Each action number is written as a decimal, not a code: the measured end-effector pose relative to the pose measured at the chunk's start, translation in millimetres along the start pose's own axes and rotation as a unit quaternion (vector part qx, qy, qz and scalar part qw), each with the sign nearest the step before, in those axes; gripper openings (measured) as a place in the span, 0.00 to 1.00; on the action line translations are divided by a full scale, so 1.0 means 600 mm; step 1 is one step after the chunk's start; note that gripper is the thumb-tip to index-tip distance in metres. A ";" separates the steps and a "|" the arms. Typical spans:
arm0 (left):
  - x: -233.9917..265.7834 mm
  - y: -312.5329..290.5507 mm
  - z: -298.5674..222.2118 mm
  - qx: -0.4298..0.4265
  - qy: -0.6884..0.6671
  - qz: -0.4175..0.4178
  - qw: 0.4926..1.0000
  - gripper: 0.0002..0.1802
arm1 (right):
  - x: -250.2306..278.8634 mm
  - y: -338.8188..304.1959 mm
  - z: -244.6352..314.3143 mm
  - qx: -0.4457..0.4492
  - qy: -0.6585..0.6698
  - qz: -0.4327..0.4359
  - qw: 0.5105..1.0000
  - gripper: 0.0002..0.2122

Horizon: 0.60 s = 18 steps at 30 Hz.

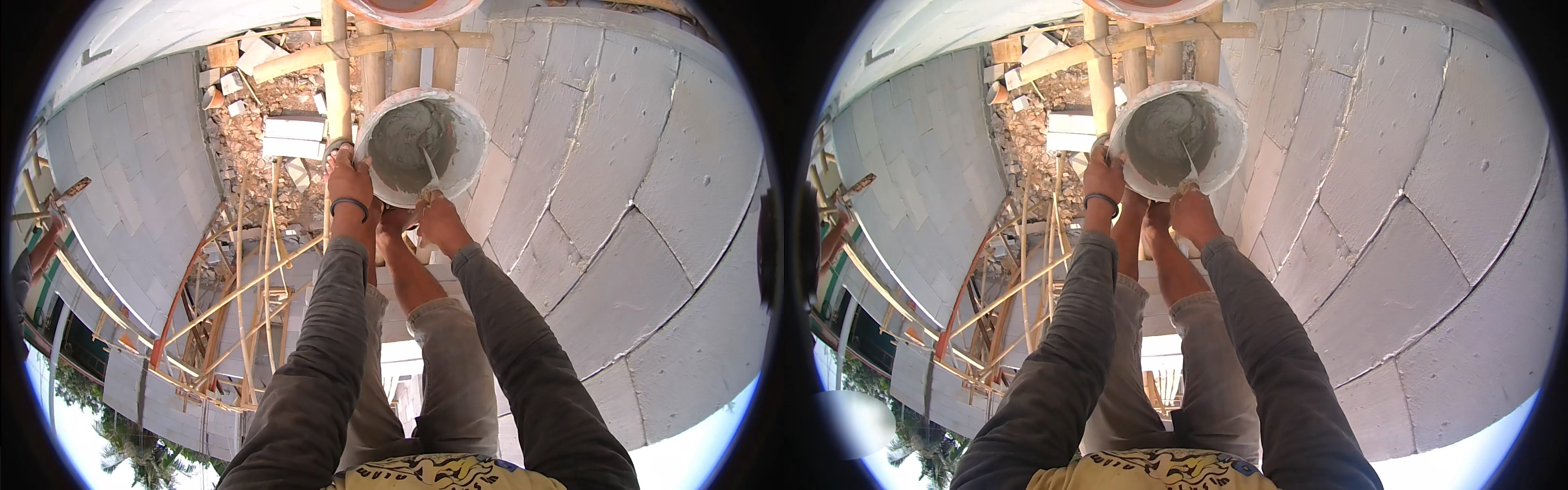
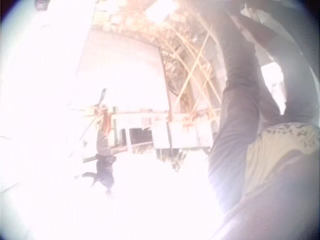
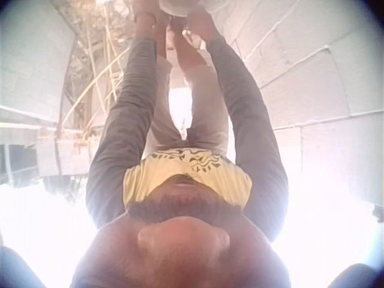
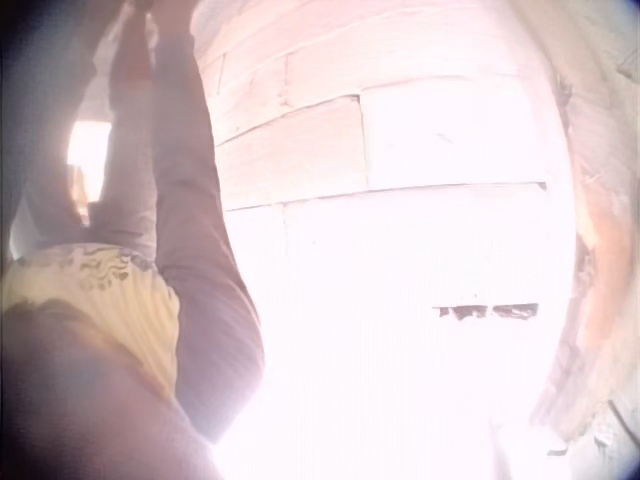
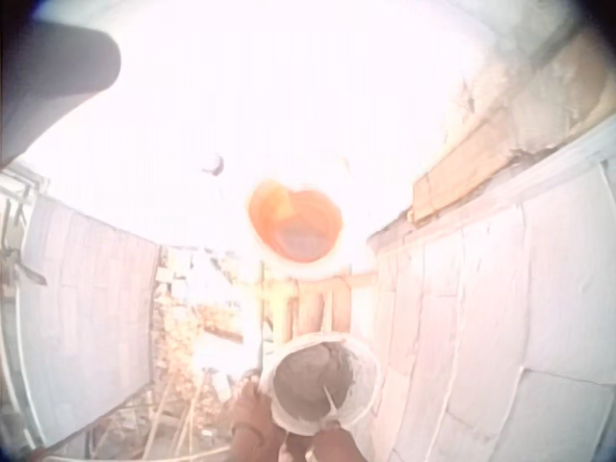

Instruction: The person mixes mortar in a bucket using a trowel while standing at a construction site.

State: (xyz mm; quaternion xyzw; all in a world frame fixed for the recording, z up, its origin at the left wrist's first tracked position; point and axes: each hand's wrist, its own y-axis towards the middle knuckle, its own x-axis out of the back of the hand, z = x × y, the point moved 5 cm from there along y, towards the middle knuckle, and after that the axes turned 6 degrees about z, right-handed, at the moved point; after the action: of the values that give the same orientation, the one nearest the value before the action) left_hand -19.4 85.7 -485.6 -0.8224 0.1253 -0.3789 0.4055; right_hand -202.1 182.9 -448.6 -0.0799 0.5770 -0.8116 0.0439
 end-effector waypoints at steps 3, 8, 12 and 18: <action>0.025 0.004 0.019 0.021 -0.026 0.003 0.999 0.21 | 0.023 -0.012 0.043 -0.131 0.332 0.043 0.933 0.12; 0.022 0.007 0.027 -0.013 -0.038 -0.022 0.999 0.20 | 0.015 0.028 0.185 -0.084 0.245 0.000 0.966 0.13; -0.013 0.010 0.011 -0.029 -0.034 -0.017 0.999 0.19 | -0.040 0.059 0.148 0.213 -0.519 -0.040 0.827 0.17; 0.046 -0.009 0.015 0.005 -0.097 -0.073 0.993 0.16 | -0.026 -0.057 0.100 0.119 -0.429 0.102 0.890 0.18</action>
State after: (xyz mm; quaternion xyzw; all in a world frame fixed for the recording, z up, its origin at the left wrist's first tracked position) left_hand 5.7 79.9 -470.8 -0.8602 0.0226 -0.3263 0.3913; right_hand -175.2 141.3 -398.3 -0.3551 0.4061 -0.7520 0.3788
